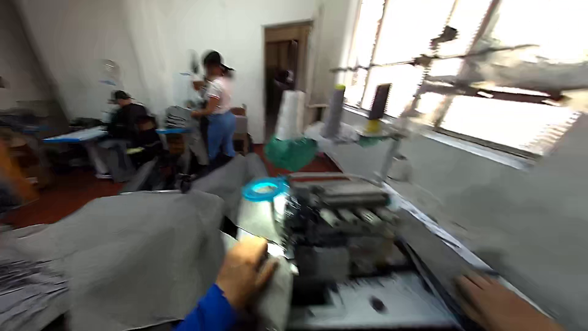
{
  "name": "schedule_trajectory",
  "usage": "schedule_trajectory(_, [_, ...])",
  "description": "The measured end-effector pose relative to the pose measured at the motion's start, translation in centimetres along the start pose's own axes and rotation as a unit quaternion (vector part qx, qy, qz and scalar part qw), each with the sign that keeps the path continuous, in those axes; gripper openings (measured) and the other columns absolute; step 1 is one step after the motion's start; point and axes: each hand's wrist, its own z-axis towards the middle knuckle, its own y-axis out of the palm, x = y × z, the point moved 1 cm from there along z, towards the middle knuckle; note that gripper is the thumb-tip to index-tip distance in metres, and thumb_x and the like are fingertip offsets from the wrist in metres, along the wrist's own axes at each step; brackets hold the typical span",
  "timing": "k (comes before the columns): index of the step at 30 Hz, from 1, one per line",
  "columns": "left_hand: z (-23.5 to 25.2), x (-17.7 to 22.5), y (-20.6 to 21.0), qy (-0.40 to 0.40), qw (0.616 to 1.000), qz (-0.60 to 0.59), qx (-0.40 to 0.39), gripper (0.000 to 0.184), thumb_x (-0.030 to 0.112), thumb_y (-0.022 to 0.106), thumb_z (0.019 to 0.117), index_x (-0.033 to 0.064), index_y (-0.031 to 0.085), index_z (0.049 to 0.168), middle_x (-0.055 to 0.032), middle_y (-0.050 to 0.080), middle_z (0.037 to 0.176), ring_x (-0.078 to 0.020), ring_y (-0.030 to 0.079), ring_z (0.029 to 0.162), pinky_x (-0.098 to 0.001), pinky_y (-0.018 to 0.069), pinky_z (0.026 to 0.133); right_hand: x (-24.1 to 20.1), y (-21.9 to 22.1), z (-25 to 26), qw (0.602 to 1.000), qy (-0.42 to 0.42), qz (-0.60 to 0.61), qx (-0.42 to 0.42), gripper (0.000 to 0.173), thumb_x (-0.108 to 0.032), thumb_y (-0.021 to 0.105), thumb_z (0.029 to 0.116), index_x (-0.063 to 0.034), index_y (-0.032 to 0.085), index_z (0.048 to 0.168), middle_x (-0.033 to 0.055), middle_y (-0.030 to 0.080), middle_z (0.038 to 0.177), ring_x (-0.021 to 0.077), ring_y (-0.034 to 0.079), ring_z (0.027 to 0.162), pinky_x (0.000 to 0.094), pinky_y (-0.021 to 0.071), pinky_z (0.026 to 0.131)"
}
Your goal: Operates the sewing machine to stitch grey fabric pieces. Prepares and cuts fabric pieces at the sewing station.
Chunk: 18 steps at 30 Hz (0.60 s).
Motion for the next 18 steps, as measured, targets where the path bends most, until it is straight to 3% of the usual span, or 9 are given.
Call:
schedule_trajectory(1, [0.0,-0.3,0.6,-0.001,1.000,-0.003,-0.016,0.040,0.034,0.066,0.0924,-0.0016,0.074,0.107,-0.0223,0.074,0.106,-0.0434,0.070,0.104,-0.0600,0.0543,0.091,1.3,0.8,0.5,0.999,0.000,-0.027,0.022,0.033,-0.003,0.067,0.0920,0.0198,0.062,0.115,0.0414,0.060,0.120,0.0589,0.058,0.115,0.0682,0.0464,0.096])
schedule_trajectory(3, [-0.5,-1.1,1.9,-0.008,0.998,0.006,-0.055,0.047,0.043,0.060,0.0971,0.0026,0.072,0.119,-0.0201,0.071,0.121,-0.0417,0.066,0.118,-0.0607,0.0493,0.102,2.9,0.9,0.3,0.994,0.041,-0.054,0.086,0.026,-0.006,0.065,0.0938,0.0122,0.064,0.112,0.0324,0.066,0.110,0.0504,0.066,0.104,0.0632,0.0528,0.088])
schedule_trajectory(6, [-0.8,-2.1,2.6,0.012,0.998,0.024,-0.051,0.056,0.054,0.059,0.0936,0.0022,0.072,0.112,-0.0194,0.070,0.105,-0.0423,0.068,0.101,-0.0624,0.0528,0.085,1.9,-0.5,-0.2,0.955,0.009,-0.048,0.292,0.018,0.001,0.062,0.0932,0.0103,0.063,0.109,0.0290,0.067,0.082,0.0492,0.068,0.068,0.0636,0.0541,0.058])
schedule_trajectory(8, [-0.1,-2.4,1.6,0.005,0.993,-0.044,-0.114,0.045,0.043,0.071,0.0906,0.0006,0.070,0.108,-0.0173,0.069,0.096,-0.0382,0.068,0.093,-0.0604,0.0527,0.084,-1.1,-1.7,-0.8,0.935,-0.028,0.000,0.353,0.026,0.002,0.055,0.0945,0.0107,0.059,0.119,0.0302,0.066,0.087,0.0487,0.067,0.068,0.0635,0.0525,0.058])
schedule_trajectory(10, [0.7,-3.0,0.7,0.005,0.973,-0.152,-0.171,0.024,0.026,0.078,0.0882,0.0047,0.071,0.096,-0.0072,0.066,0.081,-0.0223,0.065,0.079,-0.0457,0.0533,0.077,-5.4,-2.6,-1.7,0.925,-0.067,0.083,0.365,0.042,-0.003,0.056,0.0905,0.0082,0.053,0.131,0.0249,0.066,0.095,0.0402,0.066,0.075,0.0572,0.0541,0.063])
schedule_trajectory(12, [0.7,-3.5,0.3,0.016,0.946,-0.278,-0.167,0.011,0.019,0.079,0.0846,0.0103,0.073,0.086,0.0052,0.066,0.073,-0.0022,0.061,0.067,-0.0212,0.0513,0.064,-9.4,-2.2,-2.4,0.902,-0.113,0.207,0.361,0.053,-0.011,0.064,0.0838,-0.0025,0.051,0.135,0.0049,0.067,0.091,0.0146,0.065,0.076,0.0338,0.0570,0.065])
schedule_trajectory(13, [0.4,-3.3,-0.1,0.024,0.934,-0.328,-0.141,0.007,0.015,0.078,0.0839,0.0097,0.073,0.084,0.0062,0.066,0.074,0.0008,0.061,0.067,-0.0165,0.0511,0.063,-11.3,-1.5,-2.5,0.883,-0.128,0.300,0.338,0.054,-0.013,0.069,0.0839,-0.0100,0.051,0.135,-0.0038,0.068,0.093,0.0050,0.066,0.081,0.0257,0.0585,0.071])
schedule_trajectory(15, [0.0,-2.0,-2.0,0.031,0.930,-0.358,-0.078,0.004,0.014,0.075,0.0852,0.0107,0.073,0.086,0.0066,0.068,0.083,0.0002,0.064,0.077,-0.0165,0.0547,0.070,-15.2,0.4,-1.9,0.821,-0.137,0.460,0.308,0.042,-0.009,0.074,0.0866,-0.0145,0.059,0.126,-0.0080,0.071,0.100,0.0011,0.069,0.089,0.0239,0.0603,0.079])
schedule_trajectory(18, [-0.6,0.9,-3.8,0.052,0.949,-0.311,-0.022,0.006,0.020,0.075,0.0884,0.0140,0.076,0.089,0.0095,0.071,0.085,0.0018,0.066,0.081,-0.0172,0.0562,0.077,-21.1,3.4,0.3,0.749,-0.104,0.576,0.312,0.023,-0.001,0.066,0.0912,-0.0011,0.064,0.114,-0.0023,0.074,0.093,0.0020,0.070,0.086,0.0236,0.0599,0.079])
